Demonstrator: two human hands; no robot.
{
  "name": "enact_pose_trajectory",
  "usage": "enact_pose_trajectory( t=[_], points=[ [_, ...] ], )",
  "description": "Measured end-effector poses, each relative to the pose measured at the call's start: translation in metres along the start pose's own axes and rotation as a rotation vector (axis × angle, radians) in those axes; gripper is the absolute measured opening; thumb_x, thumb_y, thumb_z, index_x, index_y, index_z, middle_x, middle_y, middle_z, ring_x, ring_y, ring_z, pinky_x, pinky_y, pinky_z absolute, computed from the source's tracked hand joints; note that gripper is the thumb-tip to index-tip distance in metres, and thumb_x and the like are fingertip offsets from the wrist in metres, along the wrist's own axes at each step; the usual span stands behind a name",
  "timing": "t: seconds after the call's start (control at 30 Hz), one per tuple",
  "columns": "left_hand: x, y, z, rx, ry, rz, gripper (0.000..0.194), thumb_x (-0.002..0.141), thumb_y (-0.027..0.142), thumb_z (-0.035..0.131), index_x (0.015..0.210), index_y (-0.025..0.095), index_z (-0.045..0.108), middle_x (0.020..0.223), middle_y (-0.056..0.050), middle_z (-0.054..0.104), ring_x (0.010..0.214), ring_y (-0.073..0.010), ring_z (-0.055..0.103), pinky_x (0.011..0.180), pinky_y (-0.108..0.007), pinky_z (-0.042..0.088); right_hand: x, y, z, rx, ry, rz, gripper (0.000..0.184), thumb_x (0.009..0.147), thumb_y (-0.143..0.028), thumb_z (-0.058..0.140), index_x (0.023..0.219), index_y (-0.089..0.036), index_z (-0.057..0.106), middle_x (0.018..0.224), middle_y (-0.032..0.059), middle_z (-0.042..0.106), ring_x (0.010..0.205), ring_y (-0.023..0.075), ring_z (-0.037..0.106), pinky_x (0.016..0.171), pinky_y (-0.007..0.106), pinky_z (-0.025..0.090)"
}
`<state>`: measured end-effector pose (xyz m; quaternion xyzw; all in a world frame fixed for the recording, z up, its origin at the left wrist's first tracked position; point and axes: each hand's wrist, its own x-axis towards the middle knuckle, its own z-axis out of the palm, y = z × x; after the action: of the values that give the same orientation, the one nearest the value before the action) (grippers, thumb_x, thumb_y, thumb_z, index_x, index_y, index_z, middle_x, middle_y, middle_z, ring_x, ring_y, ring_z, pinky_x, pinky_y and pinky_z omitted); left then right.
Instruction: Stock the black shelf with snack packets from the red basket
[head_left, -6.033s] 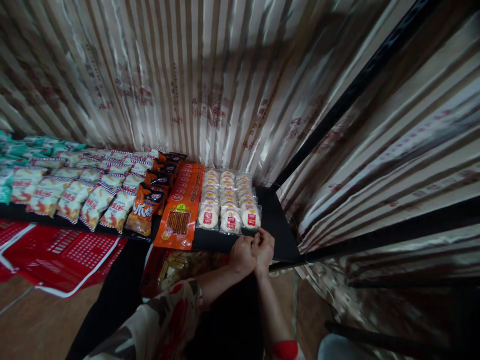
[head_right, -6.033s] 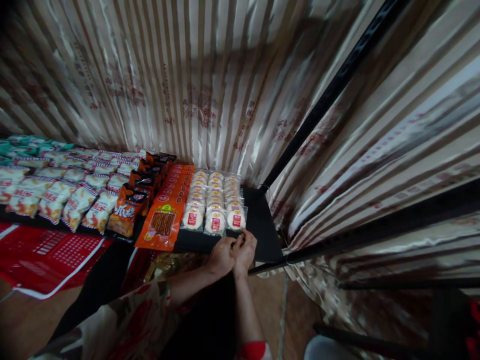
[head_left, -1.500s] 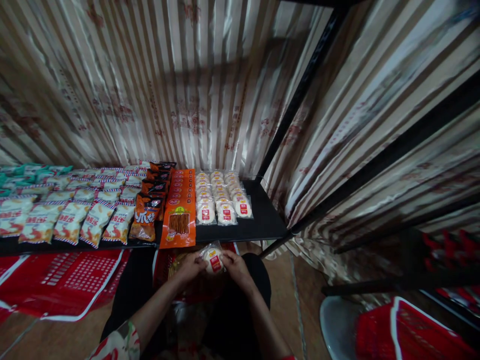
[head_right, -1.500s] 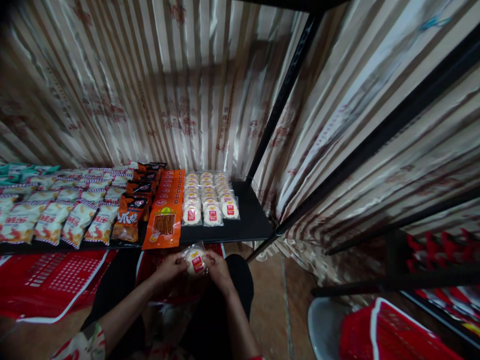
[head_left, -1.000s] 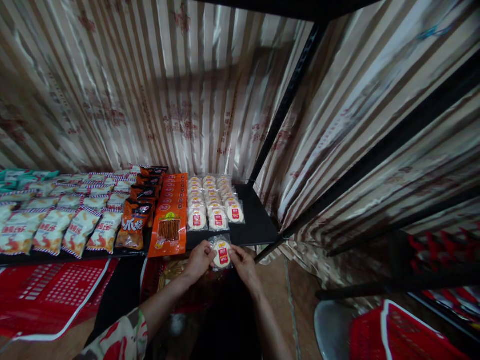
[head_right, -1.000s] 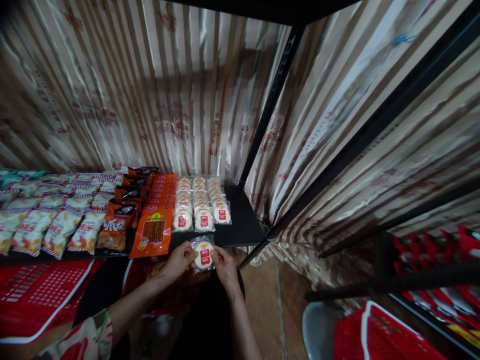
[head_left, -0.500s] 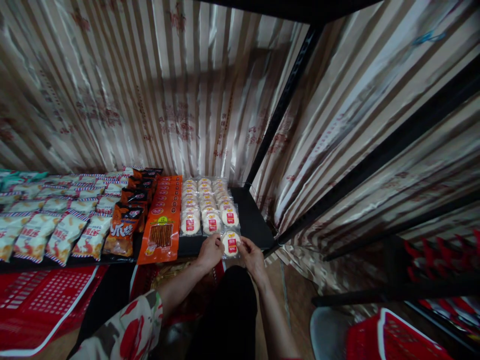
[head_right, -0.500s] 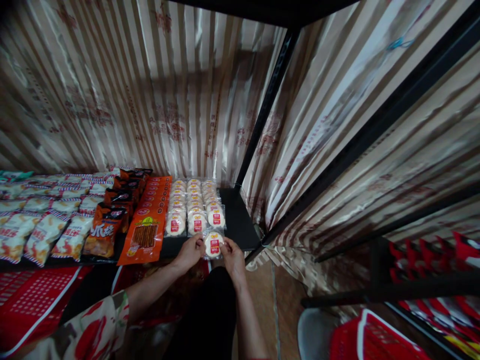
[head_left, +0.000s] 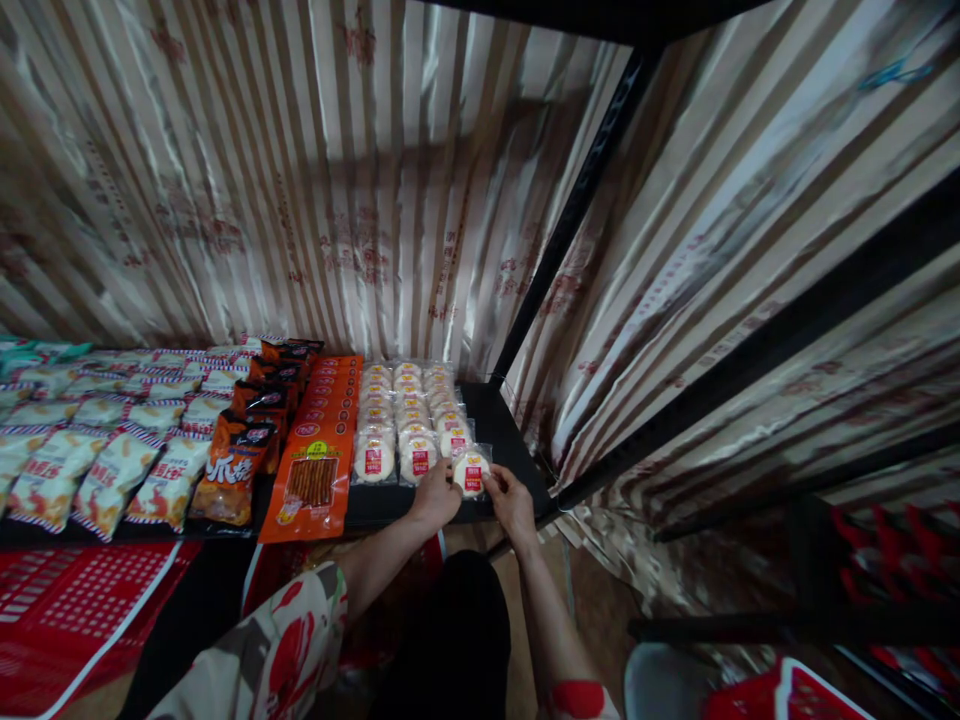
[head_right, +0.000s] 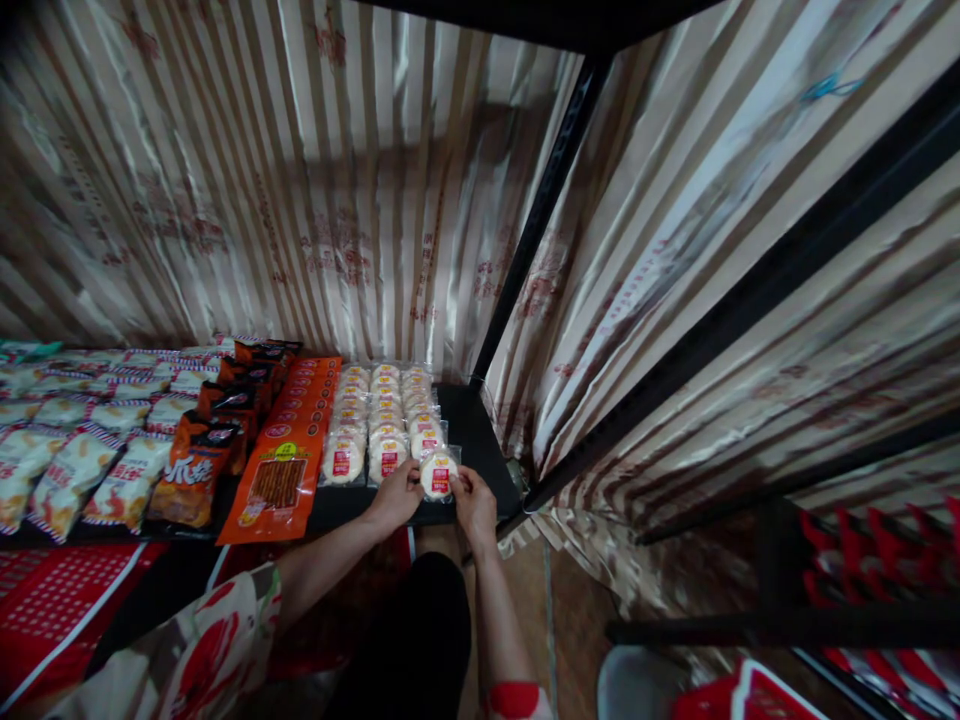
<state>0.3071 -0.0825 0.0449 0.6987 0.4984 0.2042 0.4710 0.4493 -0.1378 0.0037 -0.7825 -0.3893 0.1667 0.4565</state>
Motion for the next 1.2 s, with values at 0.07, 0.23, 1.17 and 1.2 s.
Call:
enact_pose_trajectory(
  t=[0.07, 0.23, 1.17, 1.2],
  points=[
    [0.003, 0.001, 0.002, 0.011, 0.000, 0.014, 0.040, 0.072, 0.008, 0.049, 0.111, 0.015, 0.052, 0.104, -0.008, 0.063, 0.083, -0.0139, 0.060, 0.080, -0.024, 0.044, 0.003, 0.000, 0.000, -0.035, 0.007, 0.005, 0.042, 0.068, -0.048, 0.051, 0.092, -0.016, 0.065, 0.081, 0.0078, 0.069, 0.073, 0.0201, 0.063, 0.070, 0.030, 0.048],
    [0.006, 0.001, 0.005, 0.041, 0.008, 0.054, 0.039, 0.071, 0.006, 0.047, 0.109, 0.015, 0.054, 0.104, -0.009, 0.063, 0.091, -0.0171, 0.059, 0.085, -0.028, 0.042, 0.008, -0.001, 0.003, -0.065, -0.003, -0.014, 0.039, 0.070, -0.046, 0.048, 0.091, -0.017, 0.065, 0.079, 0.0062, 0.068, 0.072, 0.0195, 0.063, 0.069, 0.030, 0.047],
    [-0.015, -0.001, 0.007, 0.188, -0.020, 0.235, 0.042, 0.069, 0.006, 0.043, 0.108, 0.008, 0.058, 0.127, -0.015, 0.047, 0.116, -0.0240, 0.046, 0.103, -0.032, 0.035, 0.007, -0.003, 0.024, -0.366, 0.098, -0.139, 0.040, 0.083, -0.042, 0.038, 0.098, -0.016, 0.064, 0.080, 0.0078, 0.057, 0.075, 0.0185, 0.054, 0.070, 0.028, 0.043],
    [-0.016, -0.001, 0.007, 0.186, -0.029, 0.234, 0.042, 0.069, 0.006, 0.043, 0.108, 0.008, 0.058, 0.126, -0.015, 0.048, 0.116, -0.0237, 0.046, 0.103, -0.032, 0.034, 0.007, -0.002, 0.024, -0.360, 0.099, -0.138, 0.040, 0.083, -0.043, 0.038, 0.098, -0.016, 0.064, 0.080, 0.0077, 0.057, 0.074, 0.0183, 0.054, 0.070, 0.028, 0.043]
  ],
)
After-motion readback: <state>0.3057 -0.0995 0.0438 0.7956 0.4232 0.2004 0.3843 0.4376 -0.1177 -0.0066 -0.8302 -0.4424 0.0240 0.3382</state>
